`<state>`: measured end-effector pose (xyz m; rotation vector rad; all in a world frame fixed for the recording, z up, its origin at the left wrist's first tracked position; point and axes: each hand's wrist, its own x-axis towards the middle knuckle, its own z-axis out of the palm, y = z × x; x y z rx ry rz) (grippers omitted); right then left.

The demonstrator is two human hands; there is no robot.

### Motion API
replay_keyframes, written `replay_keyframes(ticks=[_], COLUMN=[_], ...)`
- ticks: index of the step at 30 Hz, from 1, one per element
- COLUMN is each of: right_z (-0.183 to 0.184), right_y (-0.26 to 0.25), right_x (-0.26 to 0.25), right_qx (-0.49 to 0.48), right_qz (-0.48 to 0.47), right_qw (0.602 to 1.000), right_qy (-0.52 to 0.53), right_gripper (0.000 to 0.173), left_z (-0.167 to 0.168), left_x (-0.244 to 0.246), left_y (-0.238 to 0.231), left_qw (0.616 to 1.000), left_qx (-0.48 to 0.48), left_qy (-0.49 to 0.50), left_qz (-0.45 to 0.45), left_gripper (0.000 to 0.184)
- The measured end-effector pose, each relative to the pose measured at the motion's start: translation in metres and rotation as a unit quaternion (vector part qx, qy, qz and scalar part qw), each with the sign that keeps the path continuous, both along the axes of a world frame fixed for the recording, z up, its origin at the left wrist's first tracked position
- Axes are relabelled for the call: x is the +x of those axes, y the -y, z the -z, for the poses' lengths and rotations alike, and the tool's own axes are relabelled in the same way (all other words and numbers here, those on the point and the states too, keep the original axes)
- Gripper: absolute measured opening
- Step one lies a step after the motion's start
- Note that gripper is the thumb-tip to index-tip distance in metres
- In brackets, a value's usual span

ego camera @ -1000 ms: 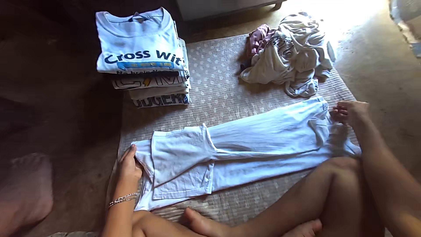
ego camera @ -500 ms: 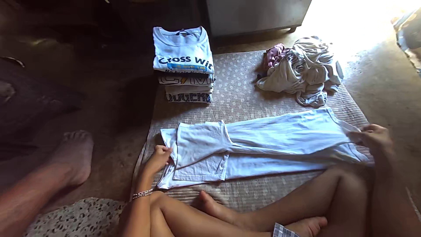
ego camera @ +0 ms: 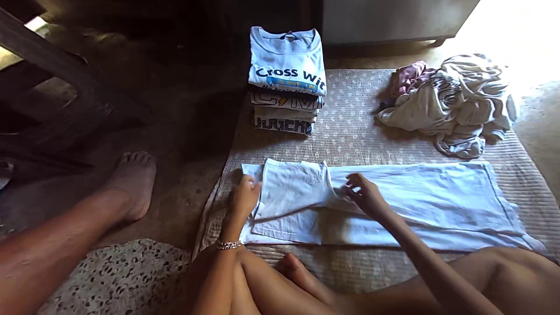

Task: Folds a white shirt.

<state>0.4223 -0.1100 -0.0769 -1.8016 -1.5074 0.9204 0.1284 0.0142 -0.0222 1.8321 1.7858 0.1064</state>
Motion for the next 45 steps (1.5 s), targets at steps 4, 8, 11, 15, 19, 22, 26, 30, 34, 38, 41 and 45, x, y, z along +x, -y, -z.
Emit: replay_keyframes(ticks=[4, 8, 11, 15, 19, 22, 26, 30, 34, 38, 41, 45], right_z=[0.018, 0.01, 0.014, 0.01, -0.002, 0.011, 0.015, 0.021, 0.029, 0.009, 0.013, 0.01], right_y=[-0.047, -0.046, -0.037, -0.034, -0.028, -0.029, -0.031, -0.025, -0.024, 0.0, 0.046, 0.126], right_x=[-0.047, -0.058, -0.049, -0.043, -0.036, -0.031, -0.036, -0.033, -0.023, 0.021, 0.105, 0.219], right_qx=[0.006, 0.043, 0.026, -0.022, 0.041, -0.002, -0.034, 0.08, 0.038, 0.096, 0.147, -0.071], right_qz=[-0.014, -0.015, -0.019, -0.092, -0.092, -0.112, -0.134, -0.1, -0.111, -0.004, 0.1, 0.276], right_qw=[0.999, 0.996, 0.994, 0.994, 0.989, 0.989, 0.989, 0.987, 0.992, 0.995, 0.976, 0.934], right_qy=[-0.041, -0.082, -0.105, -0.06, -0.107, -0.092, -0.046, -0.098, -0.048, 0.029, 0.124, 0.213], right_gripper=[0.057, 0.046, 0.05, 0.062, 0.064, 0.07, 0.074, 0.063, 0.045, 0.031, 0.025, 0.047], left_z=[0.018, 0.0, 0.002, 0.015, 0.011, 0.013, 0.03, 0.015, 0.017, 0.022, 0.034, 0.049], left_x=[0.015, 0.0, -0.007, -0.007, -0.026, -0.03, -0.028, -0.039, -0.03, -0.013, 0.001, 0.01], left_y=[-0.007, -0.004, -0.004, -0.004, -0.008, -0.011, -0.01, -0.009, 0.006, 0.006, -0.003, -0.017], left_qw=[0.999, 0.994, 0.99, 0.991, 0.972, 0.953, 0.947, 0.956, 0.978, 0.993, 0.992, 0.962], left_qx=[-0.03, -0.019, -0.096, -0.115, -0.015, -0.051, -0.082, -0.045, -0.099, 0.008, 0.078, 0.127], left_qy=[0.032, 0.111, 0.103, 0.036, 0.189, 0.201, 0.141, 0.177, 0.103, 0.094, 0.081, 0.24], left_qz=[0.01, -0.014, -0.015, 0.058, 0.137, 0.22, 0.275, 0.229, 0.152, 0.069, 0.06, -0.034], left_gripper=[0.046, 0.032, 0.037, 0.056, 0.057, 0.066, 0.084, 0.087, 0.092, 0.071, 0.051, 0.025])
